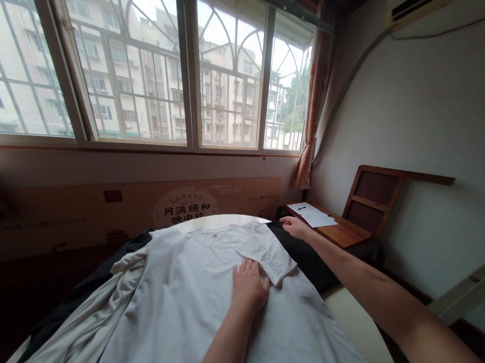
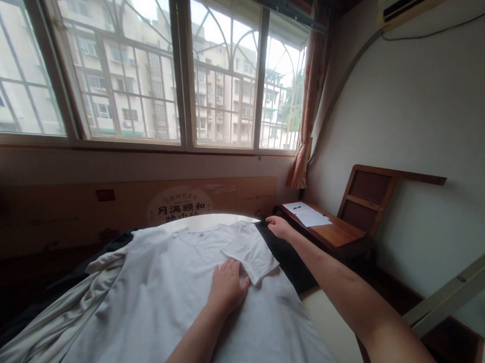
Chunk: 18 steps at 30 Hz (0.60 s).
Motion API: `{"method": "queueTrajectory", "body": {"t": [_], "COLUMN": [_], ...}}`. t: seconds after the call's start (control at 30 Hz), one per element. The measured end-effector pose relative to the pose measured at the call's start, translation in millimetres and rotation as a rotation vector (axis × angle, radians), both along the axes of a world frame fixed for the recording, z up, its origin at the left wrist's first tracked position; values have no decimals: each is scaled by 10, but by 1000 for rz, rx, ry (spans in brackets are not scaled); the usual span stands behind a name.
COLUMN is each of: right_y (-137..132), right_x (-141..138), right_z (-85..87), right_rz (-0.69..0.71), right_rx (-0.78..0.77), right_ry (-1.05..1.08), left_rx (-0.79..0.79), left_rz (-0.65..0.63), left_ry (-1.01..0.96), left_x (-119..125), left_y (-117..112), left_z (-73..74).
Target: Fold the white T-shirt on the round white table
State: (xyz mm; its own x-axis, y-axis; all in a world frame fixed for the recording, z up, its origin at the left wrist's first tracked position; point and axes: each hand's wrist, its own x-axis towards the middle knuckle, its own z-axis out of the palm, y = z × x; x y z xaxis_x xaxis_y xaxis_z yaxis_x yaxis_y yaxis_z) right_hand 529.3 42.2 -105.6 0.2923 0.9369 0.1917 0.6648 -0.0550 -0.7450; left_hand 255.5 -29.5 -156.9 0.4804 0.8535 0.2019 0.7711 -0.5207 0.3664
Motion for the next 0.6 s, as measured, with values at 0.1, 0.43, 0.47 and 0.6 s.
{"method": "queueTrajectory", "body": {"t": [0.1,0.43,0.47,0.6], "right_y": [-31,-90,-94,-170], "right_x": [93,-92,-118,-262], "right_z": [-195,-478,-483,-492], "right_rz": [20,172,166,174], "right_rx": [-35,-84,-79,-28], "right_ry": [-162,-448,-462,-510], "left_rx": [-19,-35,-29,34], "left_rz": [42,-114,-125,-89], "left_ry": [-46,-149,-161,-248], "left_x": [11,4,2,-7], "left_y": [16,54,61,87], "left_z": [-17,23,22,24]}}
